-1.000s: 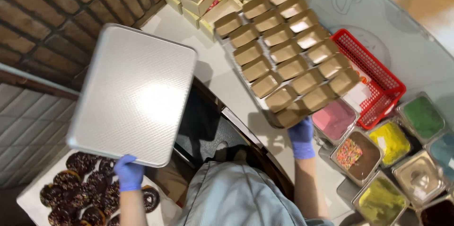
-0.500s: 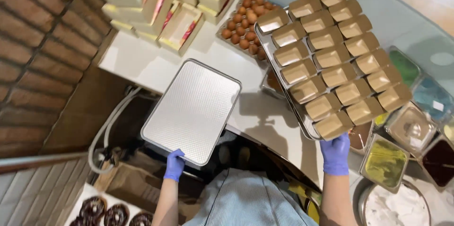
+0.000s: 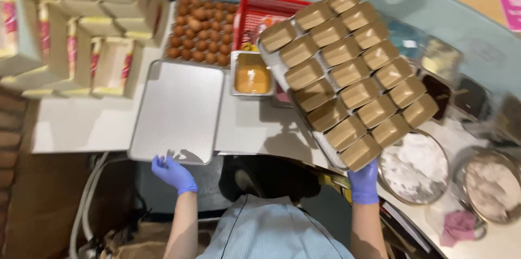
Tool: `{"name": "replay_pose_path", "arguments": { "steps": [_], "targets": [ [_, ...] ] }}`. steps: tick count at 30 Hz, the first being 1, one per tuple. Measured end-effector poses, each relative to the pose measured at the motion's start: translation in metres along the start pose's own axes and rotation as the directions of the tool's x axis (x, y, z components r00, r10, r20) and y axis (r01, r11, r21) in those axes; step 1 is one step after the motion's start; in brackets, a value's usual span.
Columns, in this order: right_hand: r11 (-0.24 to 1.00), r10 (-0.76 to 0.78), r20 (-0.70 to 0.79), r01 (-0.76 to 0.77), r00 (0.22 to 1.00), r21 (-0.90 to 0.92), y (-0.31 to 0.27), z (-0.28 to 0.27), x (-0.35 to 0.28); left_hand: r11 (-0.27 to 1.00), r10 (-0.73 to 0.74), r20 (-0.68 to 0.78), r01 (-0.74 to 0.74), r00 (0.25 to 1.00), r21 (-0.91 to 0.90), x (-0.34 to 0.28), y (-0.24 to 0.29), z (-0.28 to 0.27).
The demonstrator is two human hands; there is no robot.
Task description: The recorder prepares a piping bag by filling it with white frosting from a bowl using a spatula and then trimming the tip with scissors.
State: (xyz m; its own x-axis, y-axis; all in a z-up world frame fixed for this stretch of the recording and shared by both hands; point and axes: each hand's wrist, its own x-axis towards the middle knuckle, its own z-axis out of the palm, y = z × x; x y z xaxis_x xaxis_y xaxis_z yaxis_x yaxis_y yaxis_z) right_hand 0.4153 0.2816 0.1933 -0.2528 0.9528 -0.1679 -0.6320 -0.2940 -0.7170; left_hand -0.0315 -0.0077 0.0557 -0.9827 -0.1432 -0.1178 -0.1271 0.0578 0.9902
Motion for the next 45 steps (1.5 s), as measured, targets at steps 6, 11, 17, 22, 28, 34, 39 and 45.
{"name": "replay_pose_path", "arguments": {
  "steps": [6, 11, 17, 22, 28, 34, 39, 45],
  "targets": [
    [0.972, -0.116, -0.096, 0.093, 0.989, -0.216, -0.026, -0.134, -0.059, 0.98, -0.03, 0.732, 0.164, 0.68, -0.113, -0.101, 0.143, 0.105],
    [0.963, -0.158, -0.245, 0.094, 0.957, -0.254, -0.074, -0.208, -0.143, 0.924, -0.058, 0.961, 0.378, 0.272, -0.051, -0.204, 0.113, 0.176],
    [0.994, -0.013, -0.461, 0.062, 0.887, 0.091, -0.116, -0.296, -0.27, 0.862, -0.154, 0.977, 0.463, -0.149, 0.206, -0.375, 0.113, 0.17],
    [0.92, 0.055, -0.549, 0.172, 0.834, 0.353, -0.14, -0.363, -0.383, 0.829, 0.256, 0.895, -0.393, -0.365, -0.398, -0.492, 0.086, 0.13],
    [0.952, -0.215, -0.593, 0.301, 0.776, 0.048, -0.162, -0.43, -0.497, 0.955, 0.057, 0.875, -0.23, -0.481, -0.189, -0.614, 0.004, 0.116],
    [0.94, -0.234, -0.793, 0.339, 0.562, -0.038, -0.187, -0.516, -0.581, 0.879, 0.168, 0.69, -0.21, -0.704, -0.428, -0.742, -0.015, 0.115],
    [0.94, -0.232, -0.875, 0.329, 0.425, -0.09, -0.205, -0.613, -0.604, 0.758, -0.405, 0.526, 0.046, -0.748, 0.65, -0.848, -0.057, 0.123],
    [0.856, -0.501, -0.75, 0.116, 0.432, -0.504, -0.235, -0.721, -0.593, 0.829, -0.423, 0.578, -0.041, -0.697, 0.558, -0.94, -0.143, 0.152]
  ]
}}
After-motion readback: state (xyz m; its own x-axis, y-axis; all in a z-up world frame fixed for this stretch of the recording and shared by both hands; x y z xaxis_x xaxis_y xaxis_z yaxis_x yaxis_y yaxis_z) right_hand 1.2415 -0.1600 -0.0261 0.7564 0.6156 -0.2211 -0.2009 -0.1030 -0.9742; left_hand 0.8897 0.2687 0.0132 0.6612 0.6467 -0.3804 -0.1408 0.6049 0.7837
